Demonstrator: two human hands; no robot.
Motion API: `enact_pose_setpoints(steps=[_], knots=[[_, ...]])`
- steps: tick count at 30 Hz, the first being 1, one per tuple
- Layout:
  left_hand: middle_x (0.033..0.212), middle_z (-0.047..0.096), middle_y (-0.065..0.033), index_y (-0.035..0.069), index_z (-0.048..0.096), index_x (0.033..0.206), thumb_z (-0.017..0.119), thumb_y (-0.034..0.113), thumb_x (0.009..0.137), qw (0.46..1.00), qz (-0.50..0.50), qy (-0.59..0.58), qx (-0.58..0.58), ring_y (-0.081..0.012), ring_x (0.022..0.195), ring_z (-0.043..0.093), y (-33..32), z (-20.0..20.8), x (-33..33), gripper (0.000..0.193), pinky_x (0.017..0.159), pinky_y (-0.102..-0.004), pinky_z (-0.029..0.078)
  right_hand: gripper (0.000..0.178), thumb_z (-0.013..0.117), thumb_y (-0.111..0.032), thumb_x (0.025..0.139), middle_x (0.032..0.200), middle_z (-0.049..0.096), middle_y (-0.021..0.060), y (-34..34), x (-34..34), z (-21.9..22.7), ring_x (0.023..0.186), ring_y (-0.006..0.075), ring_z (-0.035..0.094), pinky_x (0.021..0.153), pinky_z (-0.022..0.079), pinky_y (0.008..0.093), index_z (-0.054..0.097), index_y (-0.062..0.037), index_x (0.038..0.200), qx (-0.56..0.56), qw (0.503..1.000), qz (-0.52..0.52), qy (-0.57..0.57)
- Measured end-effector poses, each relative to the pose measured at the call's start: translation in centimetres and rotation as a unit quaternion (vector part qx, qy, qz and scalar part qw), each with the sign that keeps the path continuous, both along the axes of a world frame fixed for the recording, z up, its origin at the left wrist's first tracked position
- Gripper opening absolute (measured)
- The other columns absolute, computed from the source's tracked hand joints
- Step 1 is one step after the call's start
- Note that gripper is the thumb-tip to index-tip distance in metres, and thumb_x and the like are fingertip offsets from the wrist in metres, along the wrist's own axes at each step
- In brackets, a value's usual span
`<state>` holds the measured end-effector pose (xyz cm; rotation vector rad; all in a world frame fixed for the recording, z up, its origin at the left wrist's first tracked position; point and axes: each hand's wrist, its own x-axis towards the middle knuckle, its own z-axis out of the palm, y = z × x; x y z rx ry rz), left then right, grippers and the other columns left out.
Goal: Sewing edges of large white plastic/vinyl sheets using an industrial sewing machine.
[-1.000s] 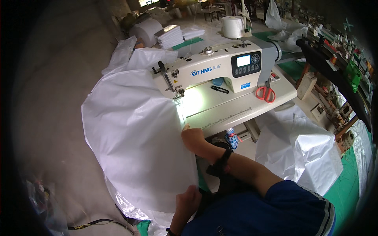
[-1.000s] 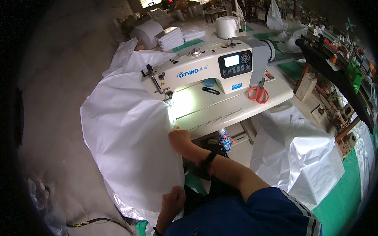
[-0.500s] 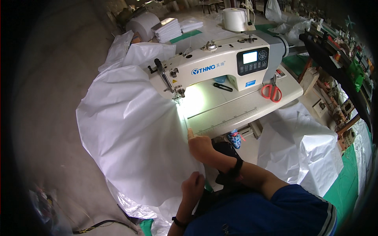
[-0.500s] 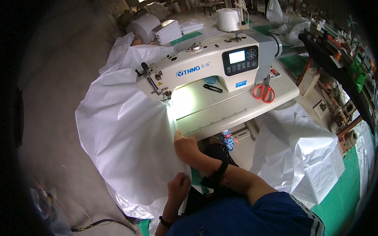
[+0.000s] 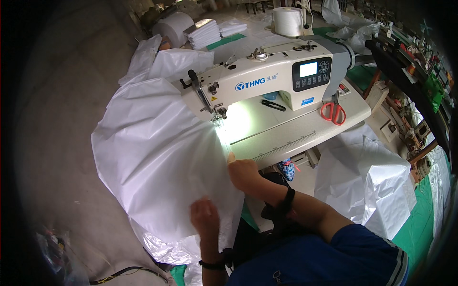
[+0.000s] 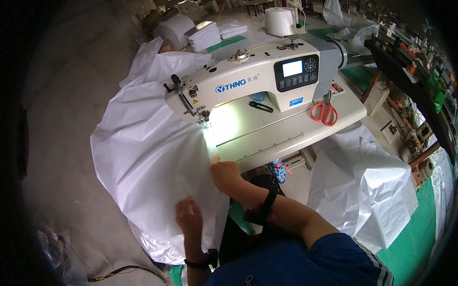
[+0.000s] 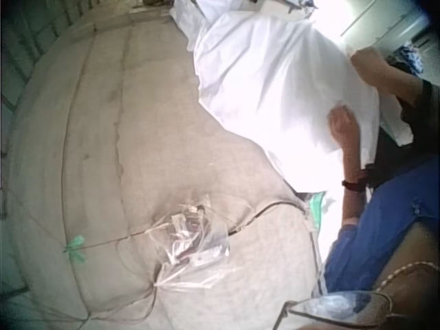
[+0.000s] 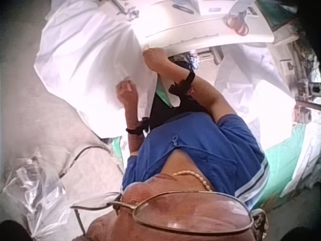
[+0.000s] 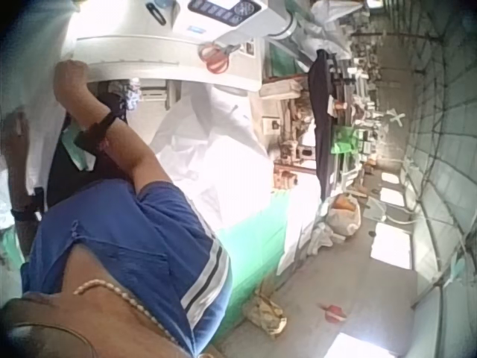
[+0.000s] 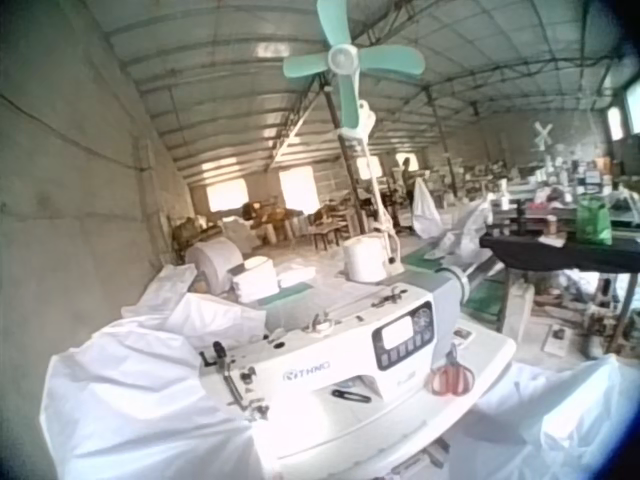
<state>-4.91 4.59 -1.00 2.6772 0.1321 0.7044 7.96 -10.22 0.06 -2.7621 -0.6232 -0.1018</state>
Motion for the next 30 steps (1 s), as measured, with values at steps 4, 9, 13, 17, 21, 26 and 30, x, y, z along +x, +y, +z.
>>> enact_pose_setpoints(steps=[4,9,13,17,21,26,30], knots=[[0.114,0.050,-0.0150,0.016,0.056,0.116,0.057,0.030,0.082,0.968,0.166,-0.032,0.185,-0.0337,0.109,0.045,6.0,0.2,0.2,0.037,0.090,-0.0511,0.033,0.044,0.054,-0.010,0.074,0.067,0.065,0.0110,0.7,2.2,0.3,0.061,0.0219,0.065,0.052,0.049,0.0306,0.050,0.0130,0.111,-0.008,1.000,-0.002,-0.004],[0.137,0.038,-0.0084,0.025,0.051,0.124,0.057,0.040,0.083,0.975,0.168,0.125,0.070,-0.0362,0.129,0.029,11.1,0.0,3.8,0.045,0.097,-0.0614,0.023,0.039,0.048,-0.009,0.078,0.073,0.065,0.0129,1.3,5.1,0.4,0.066,0.0261,0.064,0.056,0.049,0.0369,0.049,0.0116,0.111,-0.003,1.000,0.011,0.028],[0.142,0.031,-0.0028,0.030,0.041,0.130,0.060,0.026,0.082,0.949,0.190,0.221,0.123,-0.0325,0.131,0.026,13.3,0.7,8.4,0.052,0.091,-0.0690,0.022,0.021,0.049,-0.009,0.078,0.073,0.065,0.0120,2.1,7.0,-0.1,0.069,0.0269,0.065,0.059,0.050,0.0375,0.059,0.0022,0.092,0.005,1.000,0.019,0.012],[0.148,0.012,0.0030,0.043,0.028,0.133,0.064,0.004,0.072,0.890,0.123,0.344,0.271,-0.0287,0.134,0.019,14.8,2.1,10.6,0.081,0.095,-0.0682,0.020,0.016,0.051,-0.012,0.078,0.081,0.065,0.0134,3.0,8.0,0.5,0.077,0.0247,0.065,0.064,0.050,0.0366,0.063,-0.0029,0.081,0.073,0.994,-0.079,0.007],[0.145,0.025,-0.0015,0.035,0.037,0.131,0.059,0.013,0.080,0.901,0.116,0.308,0.283,-0.0293,0.132,0.025,15.5,1.6,11.1,0.060,0.097,-0.0654,0.019,0.014,0.046,-0.015,0.084,0.081,0.062,0.0160,0.7,3.9,-0.2,0.077,0.0304,0.063,0.063,0.048,0.0409,0.052,-0.0021,0.083,0.160,0.986,-0.022,0.027],[0.129,0.048,-0.0107,0.015,0.054,0.121,0.041,0.035,0.091,0.983,0.131,0.096,0.080,-0.0289,0.125,0.036,14.7,-0.8,7.8,0.038,0.102,-0.0530,0.021,0.024,0.047,-0.016,0.087,0.105,0.058,0.0170,-2.3,-4.1,-8.1,0.090,0.0232,0.060,0.065,0.051,0.0341,0.057,-0.0009,0.103,0.285,0.790,0.026,0.542],[0.121,0.050,-0.0193,0.003,0.054,0.116,0.053,0.015,0.085,0.993,0.019,-0.095,0.061,-0.0373,0.114,0.043,10.0,0.1,1.0,0.034,0.096,-0.0486,0.032,0.034,0.051,-0.029,0.086,0.106,0.060,0.0159,1.7,-2.2,-13.2,0.099,0.0272,0.057,0.087,0.045,0.0383,0.058,-0.0025,0.107,0.393,0.868,0.202,0.224]])
